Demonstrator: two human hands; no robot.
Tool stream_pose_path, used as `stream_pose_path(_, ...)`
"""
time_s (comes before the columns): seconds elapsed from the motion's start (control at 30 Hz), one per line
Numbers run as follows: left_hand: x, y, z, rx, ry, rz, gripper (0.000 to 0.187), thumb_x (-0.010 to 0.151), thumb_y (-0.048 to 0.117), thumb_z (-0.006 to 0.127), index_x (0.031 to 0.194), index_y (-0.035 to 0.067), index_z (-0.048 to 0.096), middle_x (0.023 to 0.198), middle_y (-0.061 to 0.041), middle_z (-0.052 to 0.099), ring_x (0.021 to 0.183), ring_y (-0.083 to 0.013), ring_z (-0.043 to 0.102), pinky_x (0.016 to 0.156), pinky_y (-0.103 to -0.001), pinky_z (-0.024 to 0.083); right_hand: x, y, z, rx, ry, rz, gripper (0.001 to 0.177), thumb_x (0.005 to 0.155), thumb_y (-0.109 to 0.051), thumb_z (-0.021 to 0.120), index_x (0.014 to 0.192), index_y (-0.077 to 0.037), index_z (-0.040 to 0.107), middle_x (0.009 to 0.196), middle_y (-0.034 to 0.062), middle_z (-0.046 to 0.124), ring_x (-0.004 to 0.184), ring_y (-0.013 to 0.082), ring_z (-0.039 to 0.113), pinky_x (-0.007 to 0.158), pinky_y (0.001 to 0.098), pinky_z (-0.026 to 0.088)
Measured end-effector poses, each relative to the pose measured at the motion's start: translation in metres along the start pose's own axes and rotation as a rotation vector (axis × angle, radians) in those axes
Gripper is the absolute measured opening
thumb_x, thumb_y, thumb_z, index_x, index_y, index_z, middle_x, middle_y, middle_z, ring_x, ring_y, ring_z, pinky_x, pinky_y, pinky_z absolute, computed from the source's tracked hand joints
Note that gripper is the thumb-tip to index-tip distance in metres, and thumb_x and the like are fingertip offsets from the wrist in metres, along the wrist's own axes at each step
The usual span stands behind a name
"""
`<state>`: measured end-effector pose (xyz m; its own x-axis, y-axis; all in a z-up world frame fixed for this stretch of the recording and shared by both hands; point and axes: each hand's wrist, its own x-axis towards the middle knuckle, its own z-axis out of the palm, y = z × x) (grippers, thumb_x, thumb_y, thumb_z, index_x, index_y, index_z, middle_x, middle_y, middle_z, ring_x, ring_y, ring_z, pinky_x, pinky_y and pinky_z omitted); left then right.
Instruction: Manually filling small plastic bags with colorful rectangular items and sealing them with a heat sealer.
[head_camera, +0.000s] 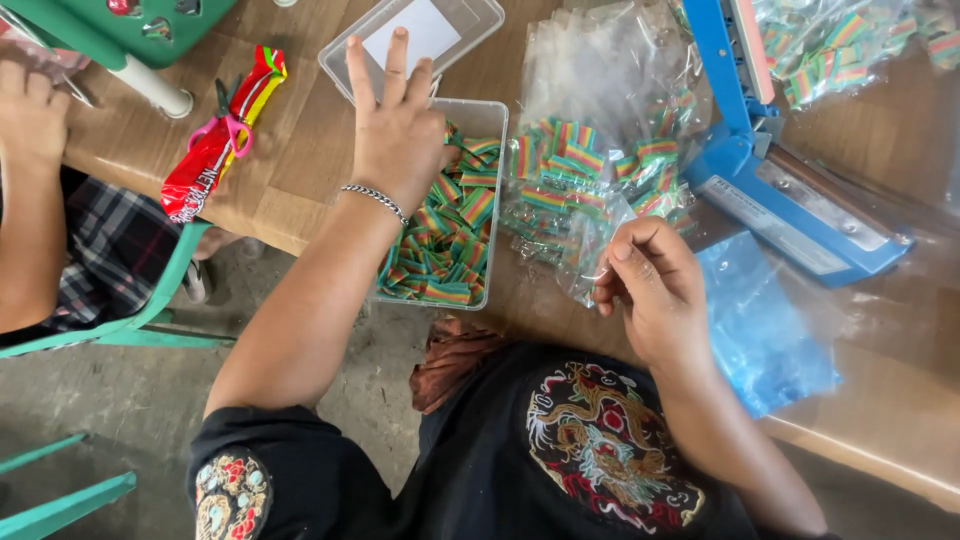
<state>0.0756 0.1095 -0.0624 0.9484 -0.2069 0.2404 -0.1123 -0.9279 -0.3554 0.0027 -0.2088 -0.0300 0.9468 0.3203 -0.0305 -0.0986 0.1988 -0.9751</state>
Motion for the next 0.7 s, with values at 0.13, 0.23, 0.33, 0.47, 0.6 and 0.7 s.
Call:
stream_pose_path(0.13,0.000,0.000,0.014,-0.060,0.154,-0.018,0.042,0.085,0.058,0.084,0.071,0.019,0.076,0.136,-0.013,0.067,0.153,-0.0475,0.028,0.120,-0.076,-0.001,0.000,-0.002,-0.001,-0.011,-0.003,-0.022,0.015,0.106,-0.014,0.055,0.092,-0.011,0.056,0.080,0.0050,0.060,0.060,0.0151,0.058,0.049,0.0252,0.047)
stream_pose_path(0.23,0.000,0.002,0.007,-0.110,0.221,-0.032,0.011,0.076,0.021,0.078,0.066,0.020,0.074,0.131,-0.014,0.071,0.148,-0.0511,0.037,0.120,-0.076,-0.001,-0.001,-0.002,-0.002,0.008,0.018,0.007,0.015,0.105,-0.014,0.056,0.091,-0.010,0.056,0.078,0.0055,0.060,0.059,0.0161,0.058,0.048,0.0256,0.047)
stream_pose_path(0.33,-0.004,-0.002,-0.014,-0.206,0.094,-0.156,0.019,0.082,0.022,0.080,0.064,0.019,0.074,0.135,-0.006,0.073,0.149,-0.0435,0.040,0.118,-0.074,-0.002,0.000,-0.005,-0.003,0.003,0.021,0.026,0.016,0.105,-0.016,0.057,0.091,-0.009,0.056,0.079,0.0056,0.060,0.059,0.0168,0.058,0.049,0.0264,0.047)
stream_pose_path(0.47,-0.018,-0.019,-0.019,-0.465,0.109,-0.214,0.007,0.092,0.029,0.083,0.086,0.025,0.081,0.136,-0.002,0.067,0.145,-0.0412,0.035,0.113,-0.076,0.001,0.000,-0.004,-0.001,-0.038,-0.005,0.050,0.017,0.104,-0.020,0.059,0.092,-0.009,0.057,0.078,0.0058,0.060,0.061,0.0164,0.059,0.050,0.0262,0.049)
stream_pose_path(0.6,-0.031,-0.029,-0.027,-0.834,0.114,-0.240,0.010,0.094,0.037,0.082,0.088,0.029,0.080,0.135,0.007,0.064,0.140,-0.0313,0.040,0.112,-0.065,0.010,-0.001,-0.007,0.005,-0.068,-0.051,0.046,0.016,0.105,-0.018,0.057,0.092,-0.008,0.056,0.079,0.0071,0.059,0.063,0.0166,0.057,0.052,0.0269,0.049)
stream_pose_path(0.7,-0.037,-0.023,-0.051,-1.014,0.208,-0.111,0.005,0.098,0.024,0.079,0.095,0.020,0.079,0.131,0.001,0.068,0.129,-0.0278,0.054,0.106,-0.053,0.035,-0.001,-0.007,0.004,-0.085,-0.050,0.057,0.017,0.105,-0.020,0.057,0.092,-0.009,0.057,0.078,0.0068,0.059,0.063,0.0164,0.058,0.052,0.0268,0.050)
